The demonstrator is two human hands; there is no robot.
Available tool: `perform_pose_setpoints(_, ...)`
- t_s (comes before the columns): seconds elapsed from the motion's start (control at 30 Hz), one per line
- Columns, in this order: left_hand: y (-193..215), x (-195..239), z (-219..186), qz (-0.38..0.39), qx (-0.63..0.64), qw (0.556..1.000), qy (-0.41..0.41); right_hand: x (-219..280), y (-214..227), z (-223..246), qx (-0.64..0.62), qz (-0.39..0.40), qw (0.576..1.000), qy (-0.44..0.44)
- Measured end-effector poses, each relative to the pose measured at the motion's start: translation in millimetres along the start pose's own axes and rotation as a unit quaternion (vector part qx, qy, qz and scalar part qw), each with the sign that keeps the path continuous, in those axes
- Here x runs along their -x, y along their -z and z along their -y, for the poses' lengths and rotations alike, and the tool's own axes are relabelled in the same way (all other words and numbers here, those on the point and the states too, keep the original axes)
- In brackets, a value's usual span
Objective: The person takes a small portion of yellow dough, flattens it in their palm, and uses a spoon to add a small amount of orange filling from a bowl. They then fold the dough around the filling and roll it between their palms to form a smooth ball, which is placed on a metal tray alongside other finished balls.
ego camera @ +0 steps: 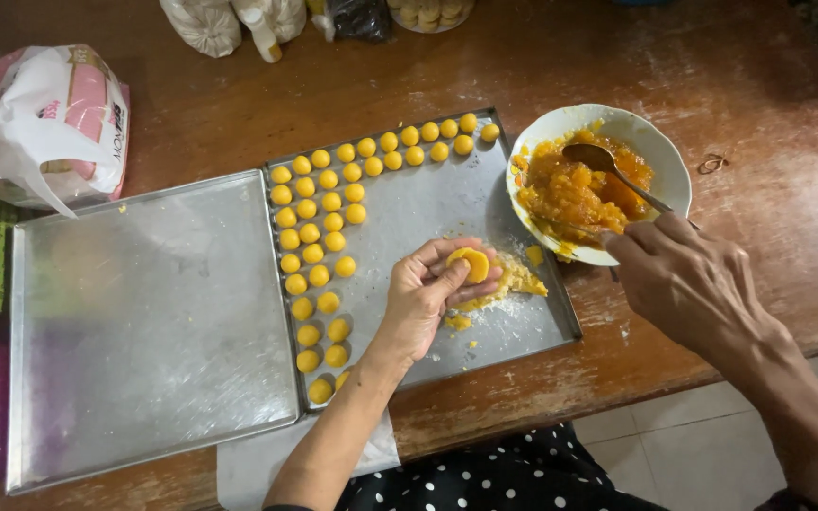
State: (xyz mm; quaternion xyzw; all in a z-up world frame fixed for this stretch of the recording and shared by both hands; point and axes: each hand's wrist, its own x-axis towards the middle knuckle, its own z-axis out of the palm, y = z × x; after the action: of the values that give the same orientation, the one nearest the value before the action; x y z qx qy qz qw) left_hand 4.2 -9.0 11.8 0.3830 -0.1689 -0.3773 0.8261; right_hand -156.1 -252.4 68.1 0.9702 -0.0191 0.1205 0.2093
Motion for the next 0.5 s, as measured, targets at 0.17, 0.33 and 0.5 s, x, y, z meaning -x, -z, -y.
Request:
perform_pose_setpoints(0.17,4,-2,5,-0.014,-0.008,1.0,-0.004,5,10,-7,-0.018,0.046,0.999,0.007)
perform_pose_setpoints(0.33,6,-2,9,-0.021,-0.059,0.998,-0.006,8,24,1,-0.075,0.186,0.976,-0.08)
perform_pose_setpoints(0.5,6,-3,9,-0.02,-0.054,0.998,-0.013,13,11,1,-0.109,0.136,0.978,-0.115)
